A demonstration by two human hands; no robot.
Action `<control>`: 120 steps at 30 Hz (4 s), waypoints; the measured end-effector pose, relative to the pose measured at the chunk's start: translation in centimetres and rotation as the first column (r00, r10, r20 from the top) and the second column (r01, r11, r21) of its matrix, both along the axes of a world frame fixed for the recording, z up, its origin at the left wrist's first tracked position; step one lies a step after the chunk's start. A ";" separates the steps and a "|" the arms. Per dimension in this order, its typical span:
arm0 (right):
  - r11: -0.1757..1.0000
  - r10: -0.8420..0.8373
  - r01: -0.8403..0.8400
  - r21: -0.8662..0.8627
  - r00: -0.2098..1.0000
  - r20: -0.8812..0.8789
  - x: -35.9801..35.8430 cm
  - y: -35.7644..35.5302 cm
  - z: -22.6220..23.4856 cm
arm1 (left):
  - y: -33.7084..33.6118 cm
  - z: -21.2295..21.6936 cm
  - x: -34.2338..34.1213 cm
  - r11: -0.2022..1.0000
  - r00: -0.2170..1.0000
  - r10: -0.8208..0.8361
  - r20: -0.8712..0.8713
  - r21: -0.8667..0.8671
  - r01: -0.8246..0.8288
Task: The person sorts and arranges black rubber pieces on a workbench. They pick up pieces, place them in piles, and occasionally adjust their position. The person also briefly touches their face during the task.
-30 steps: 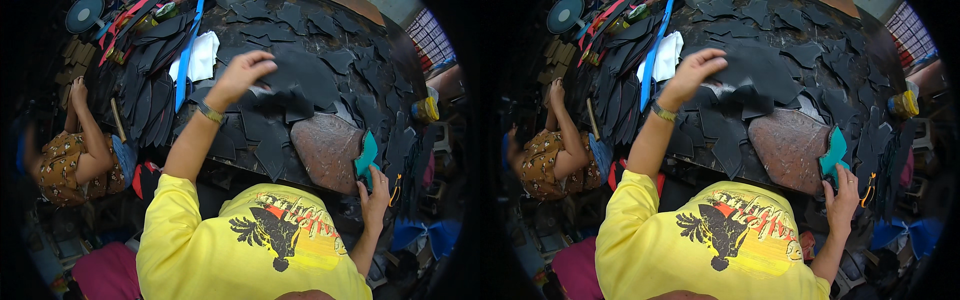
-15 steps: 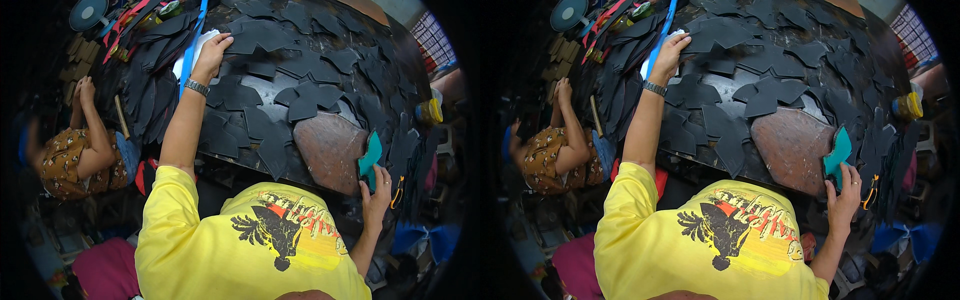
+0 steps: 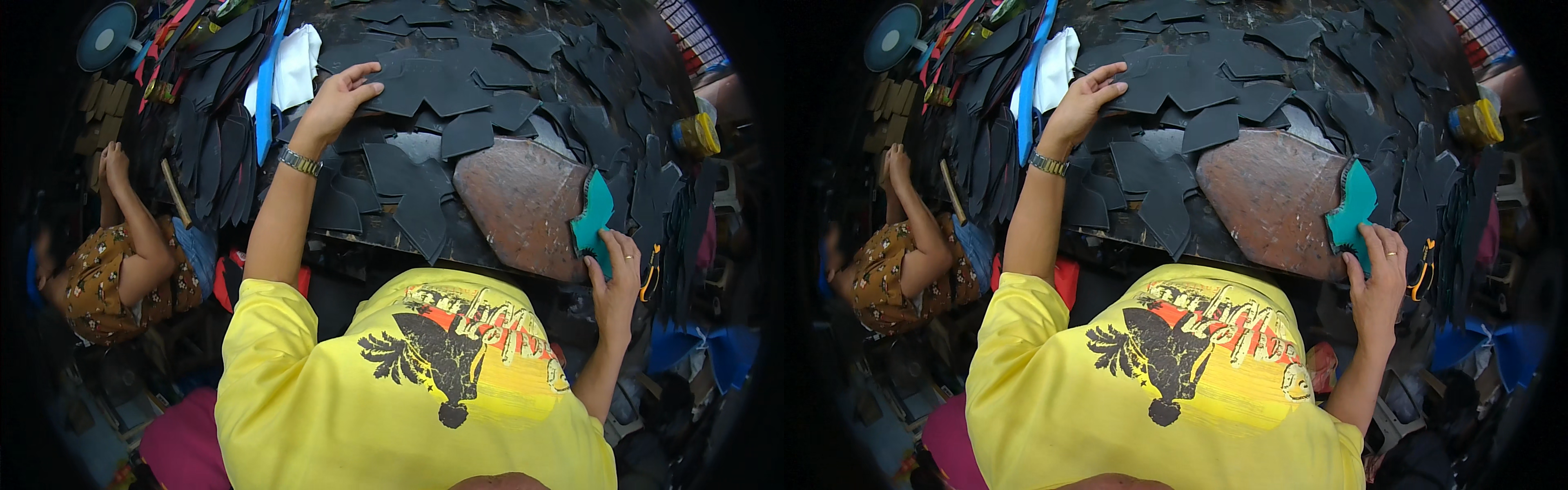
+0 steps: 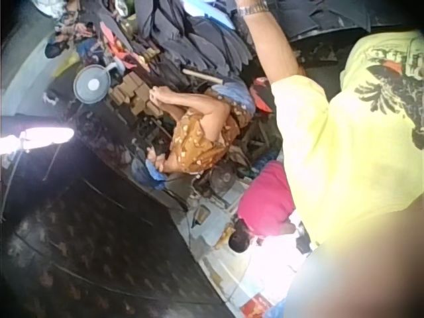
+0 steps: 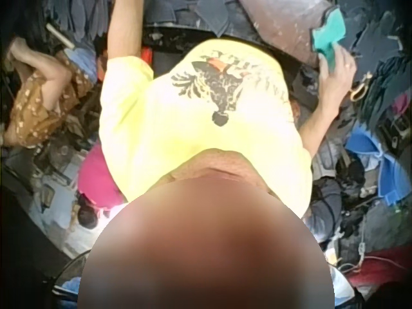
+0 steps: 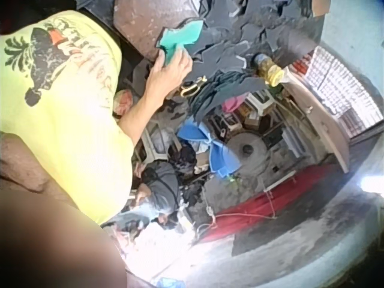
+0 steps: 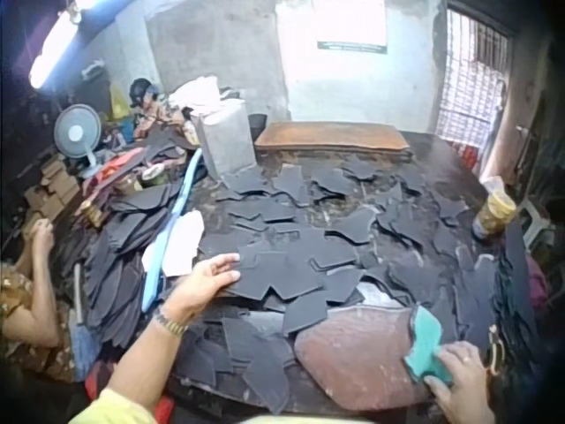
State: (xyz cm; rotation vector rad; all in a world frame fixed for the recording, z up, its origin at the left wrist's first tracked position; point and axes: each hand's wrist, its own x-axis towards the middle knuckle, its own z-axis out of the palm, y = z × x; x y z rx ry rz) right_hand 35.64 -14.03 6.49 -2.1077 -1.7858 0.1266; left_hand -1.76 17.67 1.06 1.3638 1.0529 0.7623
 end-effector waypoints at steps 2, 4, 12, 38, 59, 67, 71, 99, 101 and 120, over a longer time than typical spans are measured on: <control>1.000 -0.006 0.007 -0.018 1.000 0.011 -0.1 0.0 0.1 | 0.2 -0.4 -0.3 0.985 0.977 0.018 -0.212 0.171 0.019; 0.999 -0.012 0.013 -0.037 1.000 0.015 -0.2 0.1 0.1 | 0.2 -0.6 -0.5 0.961 0.957 0.036 -0.289 0.272 0.046; 0.994 -0.016 0.022 -0.109 0.998 0.059 -0.2 0.0 0.6 | -1.4 1.2 0.3 0.849 0.766 0.217 -0.605 0.505 0.158; 0.672 0.178 0.704 0.230 0.149 -0.973 4.8 -0.9 -1.8 | -11.8 4.2 17.4 0.456 0.746 -0.444 -0.496 0.591 0.665; 0.970 -0.224 0.222 0.100 0.975 0.006 2.3 1.6 -1.1 | -13.8 4.3 15.9 0.686 0.675 -0.720 -0.162 -0.023 0.727; 0.934 -0.265 0.335 0.127 0.884 -0.384 2.0 1.6 -2.5 | -15.3 3.6 13.7 0.735 0.740 -0.673 0.005 -0.106 0.669; 0.875 0.005 0.339 0.345 0.706 -0.708 2.6 1.9 -1.4 | -15.7 4.3 12.0 0.749 0.752 -0.659 -0.029 -0.126 0.651; 0.966 -0.228 -0.026 -0.257 0.387 -0.894 -1.7 1.7 0.1 | -20.0 4.2 11.4 0.805 0.804 -0.587 -0.096 0.033 0.592; 0.973 -0.221 0.026 -0.229 0.396 -0.891 -1.9 1.8 -0.4 | -20.1 3.8 11.8 0.802 0.820 -0.566 -0.085 0.175 0.572; 0.990 -0.135 0.103 -0.092 0.866 -0.481 -1.9 5.6 -0.9 | -19.3 2.8 13.3 0.747 0.823 -0.451 -0.345 0.358 0.560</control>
